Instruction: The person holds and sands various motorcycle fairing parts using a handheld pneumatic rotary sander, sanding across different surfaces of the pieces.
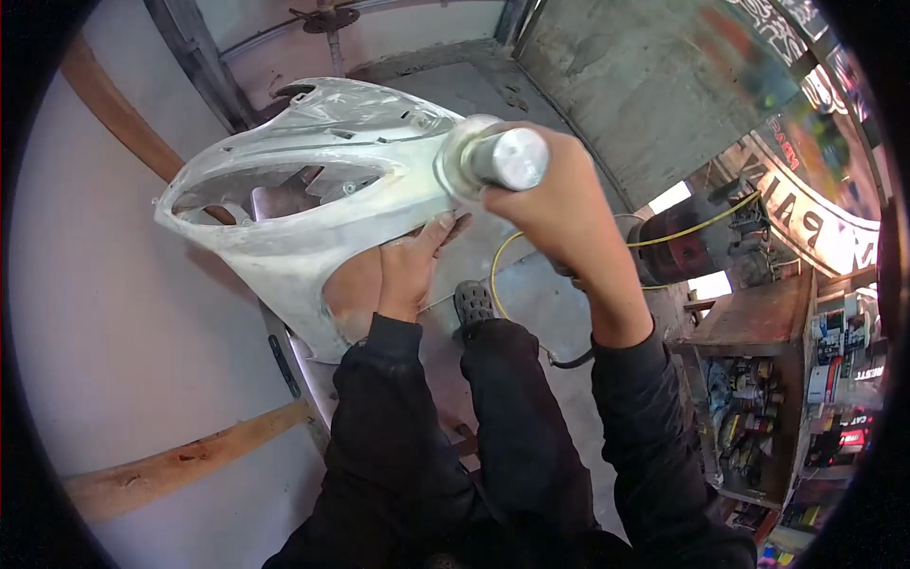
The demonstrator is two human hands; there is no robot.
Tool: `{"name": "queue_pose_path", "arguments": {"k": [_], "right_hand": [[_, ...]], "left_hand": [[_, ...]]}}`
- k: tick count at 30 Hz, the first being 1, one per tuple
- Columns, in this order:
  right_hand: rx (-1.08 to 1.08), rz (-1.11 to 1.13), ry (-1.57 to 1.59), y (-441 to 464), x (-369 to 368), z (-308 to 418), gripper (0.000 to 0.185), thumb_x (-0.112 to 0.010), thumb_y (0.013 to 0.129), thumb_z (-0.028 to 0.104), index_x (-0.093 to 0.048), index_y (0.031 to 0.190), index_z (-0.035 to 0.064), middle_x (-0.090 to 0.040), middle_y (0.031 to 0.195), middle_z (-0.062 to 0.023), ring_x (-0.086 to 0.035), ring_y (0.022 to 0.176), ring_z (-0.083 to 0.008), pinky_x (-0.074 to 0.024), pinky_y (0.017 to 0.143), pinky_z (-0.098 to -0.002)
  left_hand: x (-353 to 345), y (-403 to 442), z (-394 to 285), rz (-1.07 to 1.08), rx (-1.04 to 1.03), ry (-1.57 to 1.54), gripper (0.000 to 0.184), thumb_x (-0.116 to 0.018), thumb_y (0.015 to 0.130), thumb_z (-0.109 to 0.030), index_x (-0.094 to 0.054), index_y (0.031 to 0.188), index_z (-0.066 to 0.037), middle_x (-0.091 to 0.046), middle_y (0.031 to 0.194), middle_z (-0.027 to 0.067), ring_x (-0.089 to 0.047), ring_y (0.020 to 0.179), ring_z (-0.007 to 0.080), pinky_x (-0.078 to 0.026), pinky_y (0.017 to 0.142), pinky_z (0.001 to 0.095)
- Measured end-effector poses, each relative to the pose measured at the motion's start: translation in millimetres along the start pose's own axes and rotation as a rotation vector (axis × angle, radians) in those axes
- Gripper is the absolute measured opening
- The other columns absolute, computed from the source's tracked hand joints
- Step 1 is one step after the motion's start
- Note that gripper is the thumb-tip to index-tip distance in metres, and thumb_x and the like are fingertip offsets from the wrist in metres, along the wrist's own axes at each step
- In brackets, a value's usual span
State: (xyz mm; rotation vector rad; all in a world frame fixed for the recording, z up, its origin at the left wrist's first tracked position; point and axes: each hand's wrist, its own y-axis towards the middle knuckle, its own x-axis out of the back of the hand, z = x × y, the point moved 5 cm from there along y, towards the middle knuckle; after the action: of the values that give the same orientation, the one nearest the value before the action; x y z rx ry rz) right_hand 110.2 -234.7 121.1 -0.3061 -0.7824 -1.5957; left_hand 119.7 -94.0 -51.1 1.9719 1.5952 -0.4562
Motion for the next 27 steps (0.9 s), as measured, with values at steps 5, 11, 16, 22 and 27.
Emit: {"name": "queue_pose_path", "arguments": {"k": [5, 11, 16, 22, 27], "right_hand": [[-0.06, -0.035, 0.02, -5.9, 10.6, -5.1, 0.042, -0.079, 0.07, 0.011, -0.072, 0.109, -0.0015, -0.074, 0.095, -0.0212, -0.073, 0.089, -0.0342, -0.0555, 0.083, -0.0393], [-0.039, -0.195, 0.045, -25.7, 15.2, -30.9, 0.046, -0.079, 0.067, 0.006, -0.07, 0.112, -0.0014, -0.075, 0.102, -0.0202, -0.074, 0.098, -0.0295, -0.055, 0.087, -0.0374], [0.031, -0.225, 0.131, -55.0, -2.7, -38.0, 0.056, -0.08, 0.071, 0.006, -0.065, 0.124, -0.0005, -0.075, 0.105, -0.0196, -0.073, 0.102, -0.0262, -0.0537, 0.09, -0.0351], [-0.027, -0.361, 0.202, -50.0, 0.9, -65.5, 0.051, -0.077, 0.072, 0.004, -0.066, 0.122, -0.0008, -0.074, 0.109, -0.0151, -0.07, 0.103, -0.019, -0.0528, 0.092, -0.0334], [-0.02, -0.339, 0.253, -58.6, -1.3, -62.4, 0.049, -0.077, 0.073, 0.003, -0.067, 0.121, -0.0017, -0.074, 0.109, -0.0148, -0.069, 0.102, -0.0191, -0.0523, 0.092, -0.0332]], "left_hand": [[-6.8, -5.3, -15.3, -0.083, 0.077, -0.041, 0.046, -0.067, 0.096, -0.003, -0.051, 0.139, 0.003, -0.061, 0.131, 0.0155, -0.062, 0.119, 0.0266, -0.057, 0.103, 0.0483], [9.9, -3.7, -4.7, -0.16, 0.255, 0.036, 0.055, -0.073, 0.092, -0.005, -0.05, 0.142, -0.001, -0.06, 0.134, 0.0109, -0.061, 0.118, 0.0214, -0.055, 0.097, 0.0352], [-0.1, -3.1, -7.9, -0.205, 0.106, -0.158, 0.061, -0.076, 0.09, -0.006, -0.048, 0.143, -0.002, -0.06, 0.134, 0.0091, -0.059, 0.121, 0.02, -0.048, 0.102, 0.0328], [2.0, -2.8, -11.2, -0.229, 0.07, -0.082, 0.054, -0.075, 0.091, -0.01, -0.053, 0.139, 0.004, -0.062, 0.132, 0.0131, -0.061, 0.12, 0.0235, -0.048, 0.104, 0.0363], [2.5, -4.0, -6.1, -0.205, 0.061, -0.17, 0.05, -0.072, 0.093, -0.01, -0.054, 0.136, 0.008, -0.063, 0.132, 0.017, -0.062, 0.12, 0.0274, -0.049, 0.106, 0.0392]]}}
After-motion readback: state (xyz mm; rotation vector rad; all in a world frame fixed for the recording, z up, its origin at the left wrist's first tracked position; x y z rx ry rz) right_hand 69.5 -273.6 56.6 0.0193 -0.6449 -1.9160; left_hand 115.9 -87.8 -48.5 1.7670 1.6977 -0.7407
